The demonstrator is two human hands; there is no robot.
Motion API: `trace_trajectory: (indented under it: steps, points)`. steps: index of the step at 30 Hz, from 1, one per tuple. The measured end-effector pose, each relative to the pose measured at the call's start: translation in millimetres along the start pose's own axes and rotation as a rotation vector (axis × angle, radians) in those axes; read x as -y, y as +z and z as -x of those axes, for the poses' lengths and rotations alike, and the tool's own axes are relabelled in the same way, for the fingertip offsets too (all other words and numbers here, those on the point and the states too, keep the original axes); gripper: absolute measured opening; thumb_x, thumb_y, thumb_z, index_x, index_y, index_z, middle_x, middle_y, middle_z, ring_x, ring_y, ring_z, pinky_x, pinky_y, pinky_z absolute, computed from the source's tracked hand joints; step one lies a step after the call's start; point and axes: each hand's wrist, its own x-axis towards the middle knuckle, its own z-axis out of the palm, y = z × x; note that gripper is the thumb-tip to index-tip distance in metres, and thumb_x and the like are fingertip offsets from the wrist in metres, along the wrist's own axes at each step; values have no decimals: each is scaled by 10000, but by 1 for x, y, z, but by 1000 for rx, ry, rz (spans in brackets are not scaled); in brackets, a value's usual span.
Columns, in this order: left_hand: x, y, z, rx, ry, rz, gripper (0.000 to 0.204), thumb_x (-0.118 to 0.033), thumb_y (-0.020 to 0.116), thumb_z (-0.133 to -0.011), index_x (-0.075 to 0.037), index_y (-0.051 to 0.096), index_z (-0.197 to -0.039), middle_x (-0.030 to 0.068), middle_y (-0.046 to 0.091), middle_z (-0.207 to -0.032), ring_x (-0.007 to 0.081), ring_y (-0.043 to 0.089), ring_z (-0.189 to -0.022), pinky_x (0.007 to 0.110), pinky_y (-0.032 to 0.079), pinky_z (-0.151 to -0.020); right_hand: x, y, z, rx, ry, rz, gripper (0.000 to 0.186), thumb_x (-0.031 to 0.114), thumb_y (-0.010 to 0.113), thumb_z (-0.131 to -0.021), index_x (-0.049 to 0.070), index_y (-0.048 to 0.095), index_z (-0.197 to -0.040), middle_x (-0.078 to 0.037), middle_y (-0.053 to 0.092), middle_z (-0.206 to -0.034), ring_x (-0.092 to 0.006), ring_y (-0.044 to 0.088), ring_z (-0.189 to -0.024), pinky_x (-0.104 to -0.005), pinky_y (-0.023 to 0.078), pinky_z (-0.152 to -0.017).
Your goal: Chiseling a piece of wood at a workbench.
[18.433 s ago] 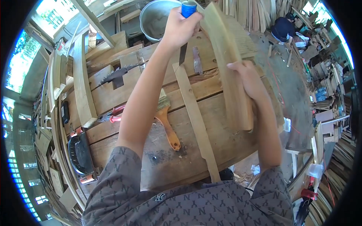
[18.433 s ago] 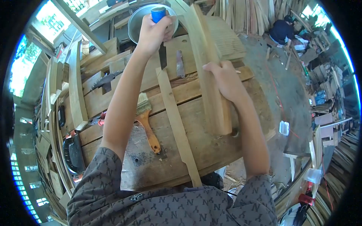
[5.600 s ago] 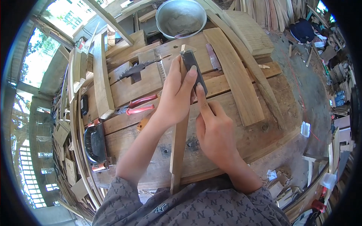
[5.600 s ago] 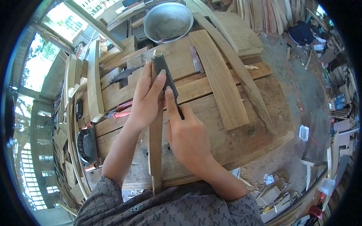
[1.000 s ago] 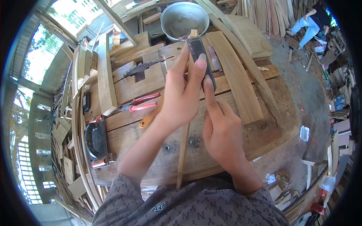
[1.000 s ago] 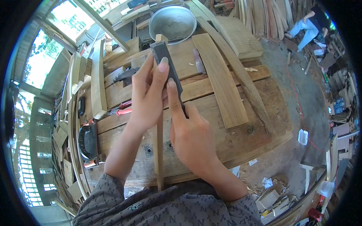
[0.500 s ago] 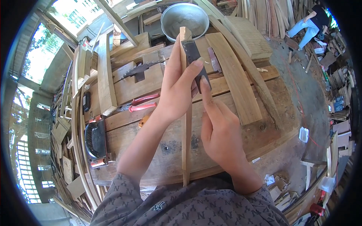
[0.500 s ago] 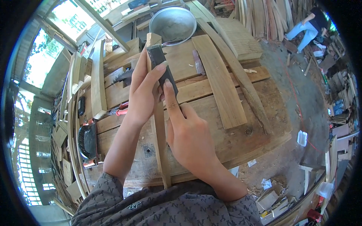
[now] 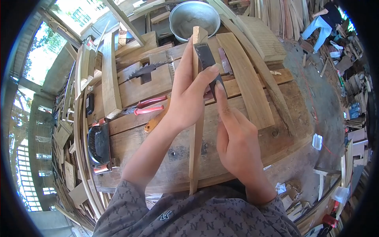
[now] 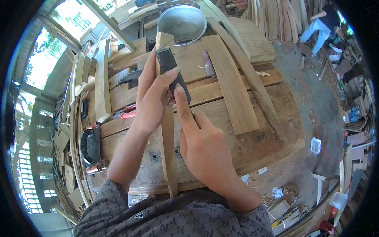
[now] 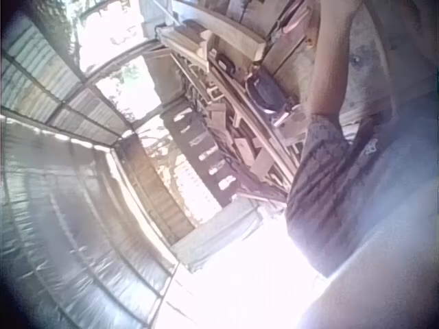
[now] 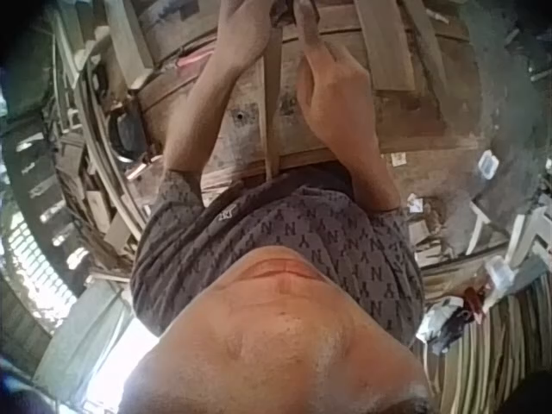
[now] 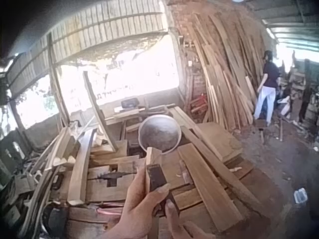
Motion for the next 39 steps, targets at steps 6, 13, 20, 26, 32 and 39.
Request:
trace_trajectory:
  steps: [6, 13, 20, 26, 32, 39]
  points:
    - [-5, -3, 2, 33, -113, 139, 449, -104, 528, -957, -65, 467, -1399, -15, 532, -903, 40, 497, -703, 201, 366, -542, 1, -3, 3, -1, -22, 17, 726, -100, 510, -879, 69, 395, -1575, -224, 596, -877, -413, 613, -755, -447, 510, -710]
    - [-4, -2, 2, 90, -70, 135, 484, -84, 518, -950, -51, 446, -1427, -10, 538, -919, 41, 481, -687, 198, 360, -539, -5, -7, 5, -9, -82, 73, 773, -6, 606, -883, 120, 353, -1602, -149, 548, -824, -353, 608, -654, -467, 508, -610]
    - [3, 1, 4, 51, 69, -107, 643, -75, 496, -962, -35, 309, -1575, -19, 529, -934, 30, 457, -697, 196, 373, -558, -2, -13, 9, 6, -15, 32, 702, -104, 518, -880, 64, 431, -1555, -189, 534, -783, -369, 569, -669, -412, 486, -653]
    - [1, 3, 5, 34, 104, -139, 672, -98, 516, -937, -21, 311, -1573, -15, 525, -946, 39, 464, -736, 203, 393, -596, -1, -15, 10, 7, -17, 13, 678, -104, 522, -891, 54, 444, -1545, -188, 535, -776, -363, 564, -657, -407, 485, -646]
    - [-5, 3, 7, 89, 61, -79, 684, -102, 527, -927, 0, 310, -1567, -17, 520, -940, 42, 464, -736, 206, 393, -596, -1, -24, 12, 49, -35, 69, 712, -56, 560, -884, 74, 407, -1567, -170, 532, -790, -358, 577, -655, -434, 494, -635]
    - [-1, 4, 8, 110, 86, -17, 673, -52, 540, -929, 2, 318, -1561, -18, 520, -908, 35, 456, -707, 197, 373, -572, -6, -29, 16, 53, -77, 82, 775, -17, 600, -866, 114, 371, -1596, -150, 513, -791, -350, 579, -643, -459, 499, -619]
